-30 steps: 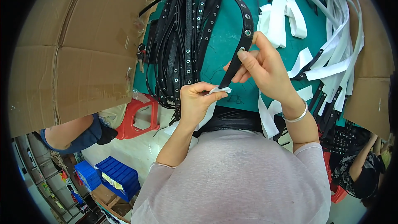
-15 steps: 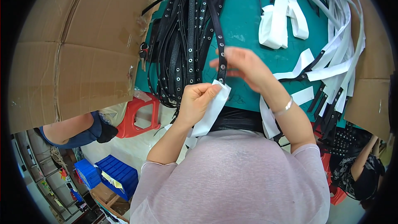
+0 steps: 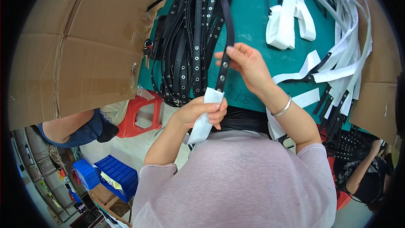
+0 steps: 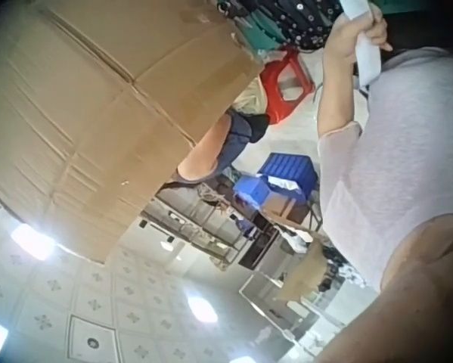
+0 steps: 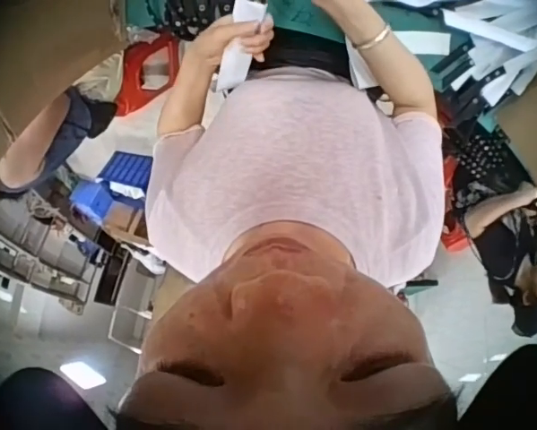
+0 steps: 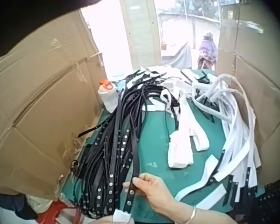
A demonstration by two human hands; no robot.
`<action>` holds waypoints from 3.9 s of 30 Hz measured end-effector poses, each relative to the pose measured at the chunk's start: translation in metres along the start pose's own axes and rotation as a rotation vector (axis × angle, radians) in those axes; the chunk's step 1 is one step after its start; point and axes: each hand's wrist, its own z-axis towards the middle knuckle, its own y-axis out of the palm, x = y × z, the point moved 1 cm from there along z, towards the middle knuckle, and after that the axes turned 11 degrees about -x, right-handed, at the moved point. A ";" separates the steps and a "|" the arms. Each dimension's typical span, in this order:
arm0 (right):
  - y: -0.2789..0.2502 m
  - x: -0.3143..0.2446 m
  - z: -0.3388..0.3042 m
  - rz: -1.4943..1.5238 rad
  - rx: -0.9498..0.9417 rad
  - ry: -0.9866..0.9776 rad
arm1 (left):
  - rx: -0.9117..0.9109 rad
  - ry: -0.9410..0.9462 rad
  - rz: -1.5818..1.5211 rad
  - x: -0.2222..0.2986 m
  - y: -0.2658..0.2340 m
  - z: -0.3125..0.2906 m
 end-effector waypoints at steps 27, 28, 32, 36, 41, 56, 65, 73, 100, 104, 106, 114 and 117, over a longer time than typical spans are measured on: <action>0.010 0.008 0.007 -0.129 -0.111 0.011 | 0.129 0.003 -0.121 0.017 0.011 -0.003; 0.016 0.014 -0.007 -0.075 -0.080 -0.007 | 0.113 0.015 -0.121 0.021 0.011 -0.001; 0.023 0.007 -0.006 -0.017 -0.166 0.174 | 0.089 0.028 -0.089 0.024 0.011 -0.002; 0.001 -0.010 0.043 0.046 -0.056 0.135 | 0.131 -0.048 -0.011 0.016 0.016 0.002; 0.013 0.014 -0.013 -0.269 -0.310 0.226 | 0.119 0.065 0.021 0.029 0.013 0.004; 0.012 -0.045 -0.015 0.028 -0.134 -0.027 | 0.106 -0.086 0.133 0.027 0.020 0.013; 0.009 -0.147 -0.044 -0.475 -0.144 -0.157 | -0.014 0.028 0.303 0.053 0.051 0.054; -0.013 -0.135 -0.056 -0.549 0.098 -0.378 | -0.071 0.072 0.607 0.101 0.069 0.099; -0.062 -0.191 -0.041 -0.193 0.079 -0.495 | -0.185 -0.217 0.407 0.051 0.028 0.079; -0.054 -0.216 -0.046 -0.559 0.088 -0.365 | -0.149 -0.238 0.454 0.041 0.019 0.064; -0.049 -0.215 -0.048 -0.558 0.060 -0.351 | -0.177 -0.220 0.461 0.043 0.023 0.066; -0.019 -0.165 -0.056 -0.618 -0.023 -0.226 | -0.214 -0.118 0.475 0.066 0.040 0.090; -0.016 -0.145 -0.061 -0.551 -0.011 -0.151 | -0.233 -0.126 0.489 0.074 0.043 0.099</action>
